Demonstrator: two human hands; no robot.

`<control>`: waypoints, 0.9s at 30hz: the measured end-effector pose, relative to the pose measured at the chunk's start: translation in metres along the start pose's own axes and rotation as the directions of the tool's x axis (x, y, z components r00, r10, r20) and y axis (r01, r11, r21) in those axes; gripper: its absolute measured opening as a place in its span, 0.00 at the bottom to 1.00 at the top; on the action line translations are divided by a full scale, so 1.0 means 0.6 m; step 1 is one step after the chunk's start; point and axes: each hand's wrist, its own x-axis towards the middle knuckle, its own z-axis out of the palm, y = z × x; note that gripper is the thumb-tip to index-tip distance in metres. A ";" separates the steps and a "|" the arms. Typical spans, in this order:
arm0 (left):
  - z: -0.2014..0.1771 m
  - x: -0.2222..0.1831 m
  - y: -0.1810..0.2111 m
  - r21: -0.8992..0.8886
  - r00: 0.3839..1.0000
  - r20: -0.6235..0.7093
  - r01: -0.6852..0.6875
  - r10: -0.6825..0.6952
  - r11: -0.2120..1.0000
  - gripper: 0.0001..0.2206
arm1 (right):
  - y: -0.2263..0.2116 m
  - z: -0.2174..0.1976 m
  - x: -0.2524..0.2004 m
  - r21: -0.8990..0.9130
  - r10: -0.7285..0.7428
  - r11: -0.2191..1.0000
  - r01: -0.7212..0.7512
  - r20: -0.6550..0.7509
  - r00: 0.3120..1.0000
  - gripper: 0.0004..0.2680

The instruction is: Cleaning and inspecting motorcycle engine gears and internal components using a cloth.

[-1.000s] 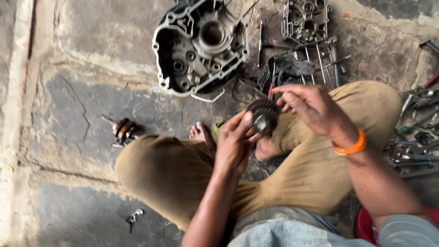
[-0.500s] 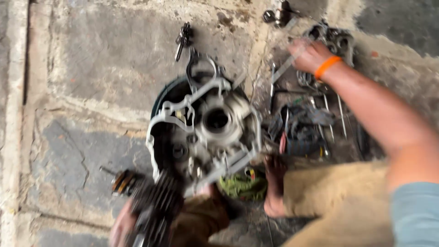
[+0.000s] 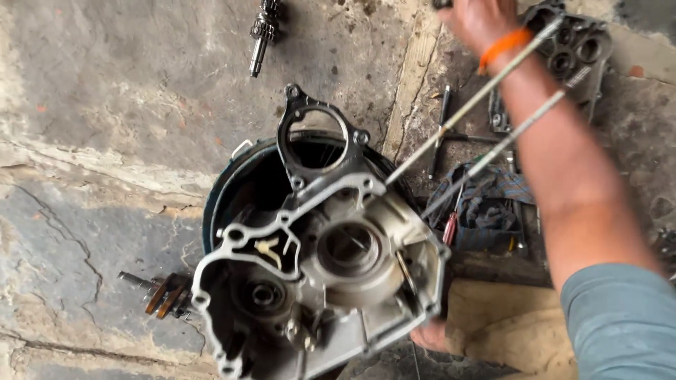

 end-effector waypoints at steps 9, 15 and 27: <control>-0.066 -0.161 0.027 -0.026 0.994 -0.039 -0.103 0.102 0.994 0.23 | -0.105 0.108 -0.384 0.443 0.433 0.767 -0.464 0.177 0.884 0.15; 0.165 -0.295 0.303 -0.165 0.872 -0.262 -0.462 0.413 0.871 0.21 | -0.051 0.298 -0.522 0.400 0.133 0.916 0.011 -0.331 0.934 0.18; 0.183 -0.282 0.309 -0.720 0.934 -0.013 -0.257 0.358 0.645 0.13 | -0.022 0.299 -0.545 0.848 0.386 0.432 -0.306 0.133 0.913 0.07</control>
